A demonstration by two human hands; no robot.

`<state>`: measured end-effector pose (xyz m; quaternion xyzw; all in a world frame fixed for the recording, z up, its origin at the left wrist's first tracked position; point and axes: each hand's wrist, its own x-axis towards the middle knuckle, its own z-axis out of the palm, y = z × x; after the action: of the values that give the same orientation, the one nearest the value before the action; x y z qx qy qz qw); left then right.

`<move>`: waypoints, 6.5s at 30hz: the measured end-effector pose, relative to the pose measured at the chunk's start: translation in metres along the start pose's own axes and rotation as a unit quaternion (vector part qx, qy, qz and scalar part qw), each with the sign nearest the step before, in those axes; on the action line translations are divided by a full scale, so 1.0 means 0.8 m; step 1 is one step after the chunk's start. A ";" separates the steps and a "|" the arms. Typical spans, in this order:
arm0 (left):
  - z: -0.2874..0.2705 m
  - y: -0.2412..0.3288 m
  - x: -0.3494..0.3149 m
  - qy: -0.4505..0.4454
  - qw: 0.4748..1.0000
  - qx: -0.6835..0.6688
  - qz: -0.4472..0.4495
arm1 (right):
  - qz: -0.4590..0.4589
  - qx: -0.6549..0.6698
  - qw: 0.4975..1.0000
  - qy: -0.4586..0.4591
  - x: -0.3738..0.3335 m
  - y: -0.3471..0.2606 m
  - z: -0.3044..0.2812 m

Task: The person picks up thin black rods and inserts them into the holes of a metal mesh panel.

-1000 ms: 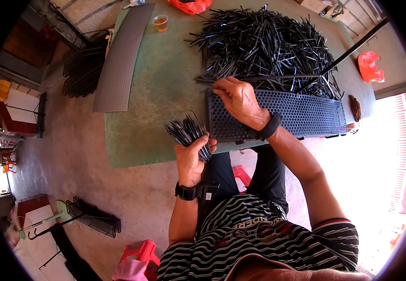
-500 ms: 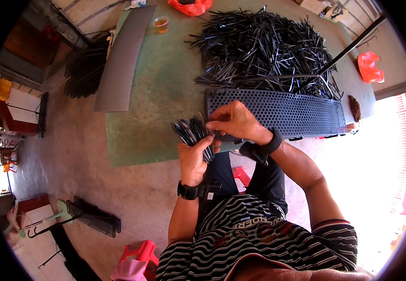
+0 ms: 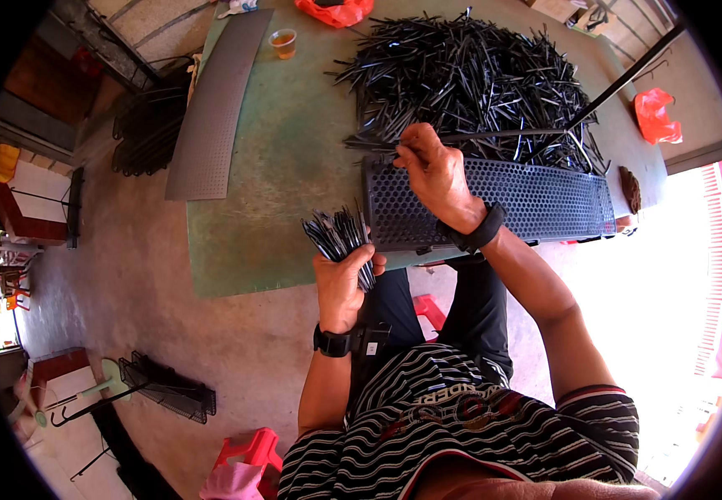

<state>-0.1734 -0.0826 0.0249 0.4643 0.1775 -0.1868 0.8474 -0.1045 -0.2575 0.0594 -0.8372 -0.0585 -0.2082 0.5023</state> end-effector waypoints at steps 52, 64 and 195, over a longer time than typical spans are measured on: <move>-0.002 0.008 -0.007 0.000 0.999 -0.040 -0.023 | -0.135 -0.211 0.965 -0.077 0.003 0.004 0.019; -0.002 -0.001 -0.006 -0.014 1.000 -0.020 0.002 | 0.151 0.127 0.980 -0.036 -0.010 -0.028 -0.010; 0.009 -0.003 -0.011 -0.014 0.999 -0.003 -0.041 | -0.013 -0.033 0.999 -0.014 -0.009 0.005 -0.023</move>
<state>-0.1810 -0.0885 0.0310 0.4514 0.1853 -0.2275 0.8427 -0.1150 -0.2751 0.0607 -0.8553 -0.0697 -0.2047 0.4708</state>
